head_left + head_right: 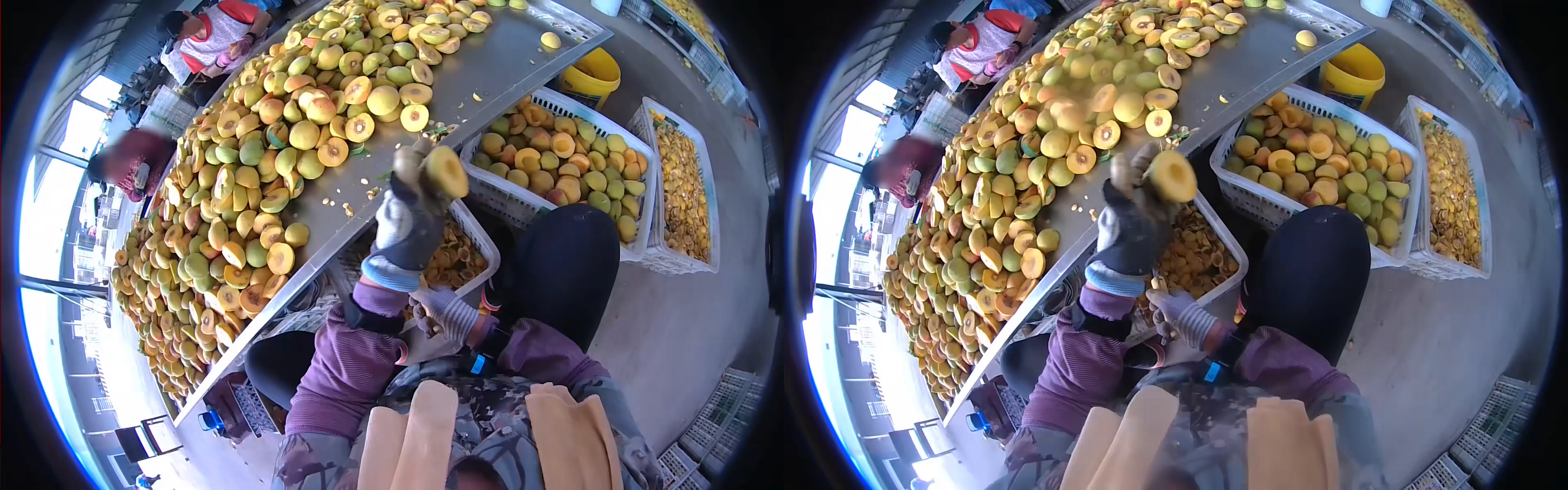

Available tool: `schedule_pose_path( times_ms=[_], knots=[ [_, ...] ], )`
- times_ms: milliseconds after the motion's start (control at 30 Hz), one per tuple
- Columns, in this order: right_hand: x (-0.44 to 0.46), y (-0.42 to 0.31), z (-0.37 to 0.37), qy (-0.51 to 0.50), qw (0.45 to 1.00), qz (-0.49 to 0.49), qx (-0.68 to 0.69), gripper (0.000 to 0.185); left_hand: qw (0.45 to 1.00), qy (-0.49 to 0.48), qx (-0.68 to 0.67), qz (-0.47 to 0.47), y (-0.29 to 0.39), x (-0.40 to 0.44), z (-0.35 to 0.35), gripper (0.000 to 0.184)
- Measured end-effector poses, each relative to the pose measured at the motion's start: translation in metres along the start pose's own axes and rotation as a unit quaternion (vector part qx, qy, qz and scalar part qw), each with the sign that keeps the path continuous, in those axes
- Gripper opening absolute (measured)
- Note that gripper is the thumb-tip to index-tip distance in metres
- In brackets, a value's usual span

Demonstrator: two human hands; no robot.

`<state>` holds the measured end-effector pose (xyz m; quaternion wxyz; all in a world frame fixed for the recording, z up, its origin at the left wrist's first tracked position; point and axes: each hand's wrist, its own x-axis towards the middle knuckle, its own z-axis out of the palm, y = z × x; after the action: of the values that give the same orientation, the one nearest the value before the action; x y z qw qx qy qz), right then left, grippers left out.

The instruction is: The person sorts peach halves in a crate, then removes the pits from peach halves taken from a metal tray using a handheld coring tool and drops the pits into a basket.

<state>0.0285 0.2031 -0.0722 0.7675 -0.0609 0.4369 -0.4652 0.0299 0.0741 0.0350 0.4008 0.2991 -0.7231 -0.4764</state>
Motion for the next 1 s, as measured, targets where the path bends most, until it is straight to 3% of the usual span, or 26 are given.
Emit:
schedule_pose_path(
  times_ms=[33,67,133,167,233,300,367,433,567,600,667,700,733,767,800,833,867,900,933,1000],
  knots=[
    [0.000,0.000,-0.002,-0.010,1.000,-0.023,-0.013,0.038,0.992,-0.044,-0.114,-0.018,-0.002,0.005,0.007,0.036],
    [-0.002,-0.003,0.000,0.042,0.999,0.000,-0.001,0.041,0.970,-0.083,-0.224,-0.045,-0.002,0.009,0.014,0.038],
    [0.003,-0.002,-0.006,0.038,0.999,-0.015,-0.001,0.035,0.979,-0.108,-0.166,-0.040,0.016,-0.003,-0.003,0.036],
    [0.000,-0.004,-0.006,0.052,0.999,-0.011,0.006,0.033,0.996,-0.076,-0.038,0.001,0.006,-0.004,-0.018,0.044],
    [-0.008,-0.009,-0.004,0.037,0.999,-0.011,0.015,0.032,0.985,-0.021,0.167,-0.030,0.007,-0.010,-0.070,0.040],
    [-0.011,-0.012,-0.001,0.024,0.999,-0.018,0.016,0.031,0.921,-0.001,0.387,-0.043,0.007,-0.015,-0.130,0.045],
    [-0.013,-0.012,0.001,0.010,0.999,-0.030,0.009,0.031,0.798,-0.067,0.597,-0.048,-0.012,-0.014,-0.180,0.050],
    [-0.015,-0.013,0.004,0.005,0.999,-0.034,-0.007,0.031,0.675,-0.178,0.700,-0.149,-0.020,-0.012,-0.202,0.059],
    [-0.016,-0.016,0.009,0.011,0.999,-0.020,-0.038,0.030,0.589,-0.236,0.769,-0.073,-0.071,-0.013,-0.230,0.063],
    [-0.018,-0.018,0.010,0.007,0.998,-0.031,-0.049,0.029,0.599,-0.242,0.753,-0.125,-0.061,-0.008,-0.221,0.060],
    [-0.022,-0.022,0.014,-0.004,0.996,-0.052,-0.072,0.028,0.690,-0.177,0.690,-0.128,-0.043,-0.008,-0.215,0.059],
    [-0.019,-0.022,0.013,-0.009,0.986,-0.119,-0.116,0.027,0.731,-0.143,0.654,-0.129,-0.039,-0.012,-0.214,0.058],
    [-0.017,-0.020,0.013,-0.013,0.970,-0.185,-0.160,0.027,0.844,-0.093,0.521,-0.084,-0.038,-0.019,-0.218,0.053],
    [-0.015,-0.019,0.013,-0.018,0.947,-0.248,-0.204,0.026,0.940,-0.060,0.312,-0.127,-0.036,-0.026,-0.215,0.051],
    [-0.014,-0.021,0.014,0.013,0.898,-0.341,-0.278,0.027,0.983,-0.022,0.086,-0.163,-0.027,-0.033,-0.203,0.049],
    [-0.013,-0.025,0.016,0.042,0.833,-0.428,-0.347,0.028,0.971,0.019,-0.145,-0.190,-0.019,-0.040,-0.191,0.047],
    [-0.013,-0.028,0.018,0.071,0.755,-0.507,-0.410,0.030,0.959,0.014,-0.207,-0.194,-0.010,-0.048,-0.178,0.045],
    [-0.016,-0.031,0.020,0.073,0.749,-0.504,-0.425,0.031,0.943,0.008,-0.269,-0.196,-0.006,-0.055,-0.166,0.043],
    [-0.021,-0.034,0.024,0.076,0.743,-0.499,-0.440,0.032,0.991,-0.023,-0.014,-0.129,-0.016,-0.063,-0.158,0.044],
    [-0.025,-0.036,0.026,0.094,0.722,-0.494,-0.475,0.035,0.970,-0.025,-0.167,-0.173,-0.021,-0.074,-0.143,0.044]
  ],
)
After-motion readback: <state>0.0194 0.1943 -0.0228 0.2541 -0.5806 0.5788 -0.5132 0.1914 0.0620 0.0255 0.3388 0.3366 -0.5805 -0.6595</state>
